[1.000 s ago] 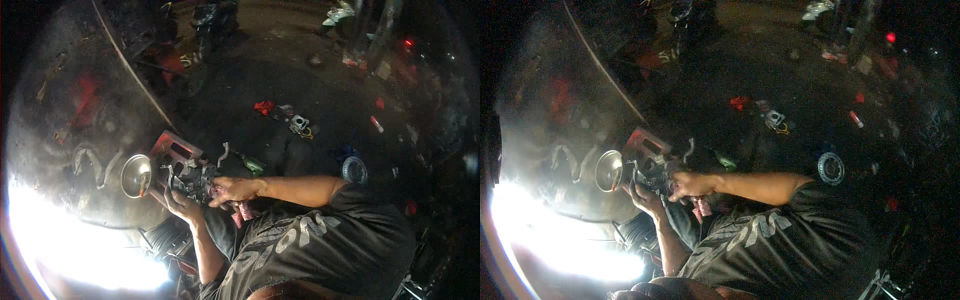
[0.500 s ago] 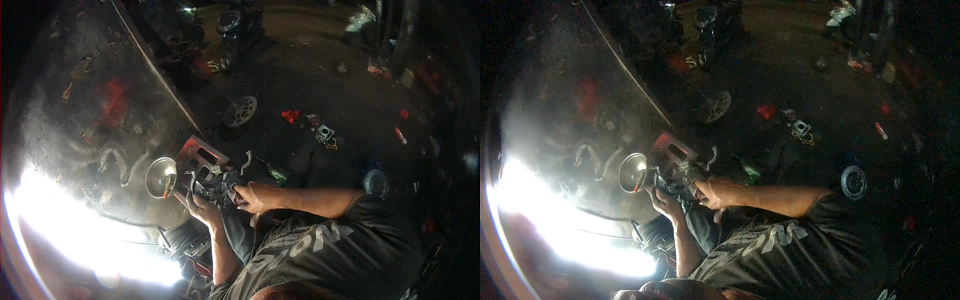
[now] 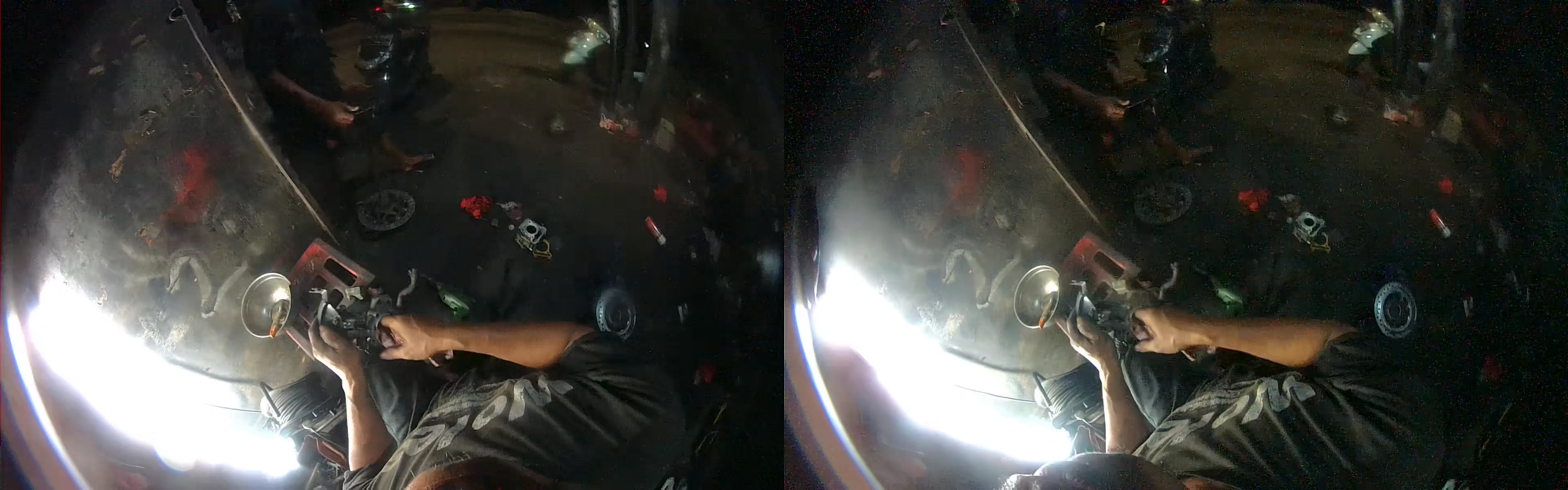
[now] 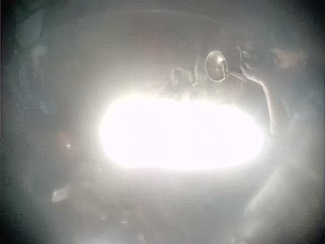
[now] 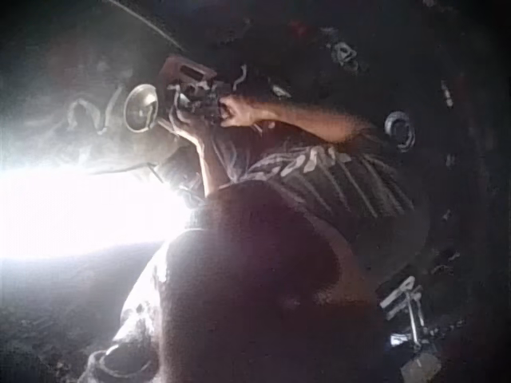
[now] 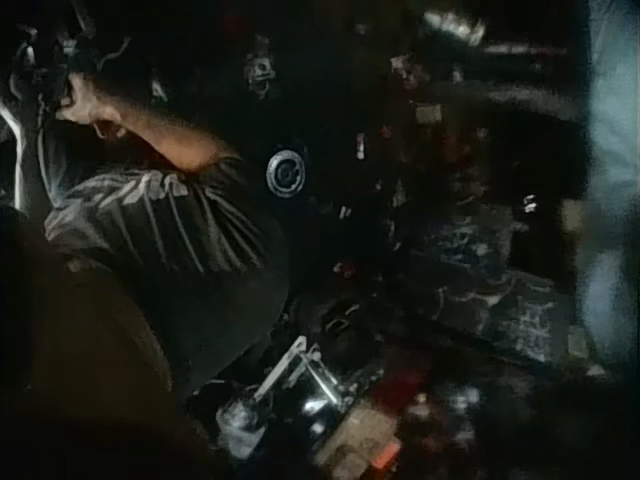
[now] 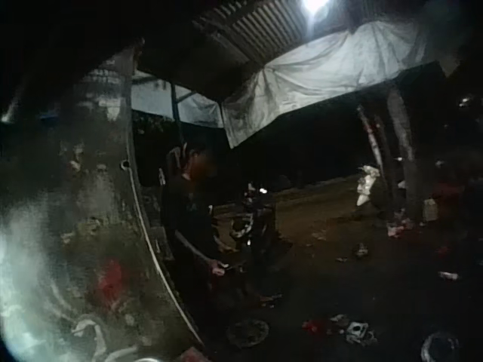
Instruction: Cleaning a motorcycle carburetor or throttle body with a rag.
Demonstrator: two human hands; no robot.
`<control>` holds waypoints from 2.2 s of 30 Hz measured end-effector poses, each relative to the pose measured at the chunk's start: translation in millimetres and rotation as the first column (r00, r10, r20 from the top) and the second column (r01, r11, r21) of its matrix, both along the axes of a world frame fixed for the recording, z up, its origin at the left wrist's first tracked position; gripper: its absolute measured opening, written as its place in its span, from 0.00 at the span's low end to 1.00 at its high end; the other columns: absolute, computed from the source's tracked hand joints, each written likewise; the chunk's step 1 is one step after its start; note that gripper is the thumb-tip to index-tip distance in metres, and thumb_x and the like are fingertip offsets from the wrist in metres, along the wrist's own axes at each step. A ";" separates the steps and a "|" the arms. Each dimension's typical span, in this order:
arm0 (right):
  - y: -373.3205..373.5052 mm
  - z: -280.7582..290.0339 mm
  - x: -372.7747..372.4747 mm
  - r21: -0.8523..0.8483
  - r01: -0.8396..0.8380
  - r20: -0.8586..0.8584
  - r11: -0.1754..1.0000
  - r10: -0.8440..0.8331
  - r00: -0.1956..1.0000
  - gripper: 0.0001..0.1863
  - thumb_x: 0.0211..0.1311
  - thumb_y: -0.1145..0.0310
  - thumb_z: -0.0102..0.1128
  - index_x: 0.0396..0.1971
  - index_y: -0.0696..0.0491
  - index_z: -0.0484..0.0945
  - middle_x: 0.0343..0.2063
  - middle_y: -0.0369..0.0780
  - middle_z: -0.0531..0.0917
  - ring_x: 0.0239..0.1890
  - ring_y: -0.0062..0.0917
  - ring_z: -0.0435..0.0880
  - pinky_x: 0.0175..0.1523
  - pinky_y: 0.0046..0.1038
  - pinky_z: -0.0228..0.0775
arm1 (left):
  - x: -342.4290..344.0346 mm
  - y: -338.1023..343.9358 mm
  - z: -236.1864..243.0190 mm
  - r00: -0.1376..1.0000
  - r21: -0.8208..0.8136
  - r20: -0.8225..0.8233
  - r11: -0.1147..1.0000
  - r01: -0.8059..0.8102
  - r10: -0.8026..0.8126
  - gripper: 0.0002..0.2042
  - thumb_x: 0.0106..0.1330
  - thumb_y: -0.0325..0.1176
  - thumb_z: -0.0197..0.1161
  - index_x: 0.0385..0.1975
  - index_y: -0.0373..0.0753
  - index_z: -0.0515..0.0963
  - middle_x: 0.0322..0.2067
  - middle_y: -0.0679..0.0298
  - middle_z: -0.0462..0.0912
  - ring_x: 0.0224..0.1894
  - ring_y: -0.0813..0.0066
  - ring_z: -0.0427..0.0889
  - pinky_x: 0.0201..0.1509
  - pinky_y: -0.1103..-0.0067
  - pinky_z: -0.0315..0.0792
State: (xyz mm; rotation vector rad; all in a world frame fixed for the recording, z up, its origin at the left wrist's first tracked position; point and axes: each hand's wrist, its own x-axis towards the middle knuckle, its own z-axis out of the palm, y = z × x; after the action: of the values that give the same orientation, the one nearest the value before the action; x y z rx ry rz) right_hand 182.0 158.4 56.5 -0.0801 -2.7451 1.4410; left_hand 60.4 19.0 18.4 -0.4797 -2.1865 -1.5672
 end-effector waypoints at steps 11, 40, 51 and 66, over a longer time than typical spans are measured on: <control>-10.6 -16.1 -17.5 0.314 -0.052 0.080 0.948 0.028 0.996 0.22 0.58 0.56 0.61 0.45 0.56 0.70 0.27 0.55 0.82 0.33 0.52 0.83 0.37 0.48 0.73 | -19.4 -14.1 -15.2 0.998 0.039 -0.044 0.999 -0.031 0.033 0.25 0.70 0.41 0.45 0.52 0.20 0.71 0.48 0.37 0.77 0.43 0.51 0.81 0.50 0.65 0.73; -3.7 -70.7 -50.8 0.283 0.153 -0.076 0.947 -0.137 0.988 0.10 0.56 0.66 0.58 0.32 0.58 0.78 0.25 0.48 0.82 0.32 0.43 0.84 0.37 0.43 0.76 | -30.8 -16.1 42.9 0.785 0.053 0.505 0.921 0.385 -0.358 0.18 0.66 0.26 0.51 0.55 0.27 0.68 0.49 0.50 0.76 0.46 0.64 0.76 0.39 0.71 0.77; -1.1 -51.5 -44.2 0.288 0.073 -0.014 0.955 -0.072 0.997 0.09 0.54 0.68 0.57 0.33 0.56 0.79 0.27 0.49 0.83 0.31 0.45 0.83 0.38 0.43 0.76 | -66.0 2.8 59.5 0.806 -0.516 0.590 0.750 0.414 -0.039 0.37 0.65 0.60 0.55 0.59 0.29 0.68 0.49 0.45 0.78 0.43 0.54 0.80 0.33 0.64 0.79; -1.7 -48.5 -29.8 0.222 0.050 0.078 0.974 -0.069 0.995 0.10 0.63 0.66 0.55 0.39 0.54 0.79 0.30 0.50 0.83 0.35 0.43 0.84 0.43 0.45 0.73 | -39.4 9.1 71.6 0.928 -0.436 0.276 0.827 0.354 -0.251 0.27 0.68 0.52 0.57 0.56 0.36 0.72 0.49 0.44 0.79 0.50 0.48 0.77 0.55 0.62 0.68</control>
State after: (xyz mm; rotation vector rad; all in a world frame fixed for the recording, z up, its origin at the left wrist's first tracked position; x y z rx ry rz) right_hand 152.2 156.7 8.0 -0.2194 -2.9222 1.1365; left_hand 21.0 28.1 90.1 -0.8901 -2.7914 -1.2420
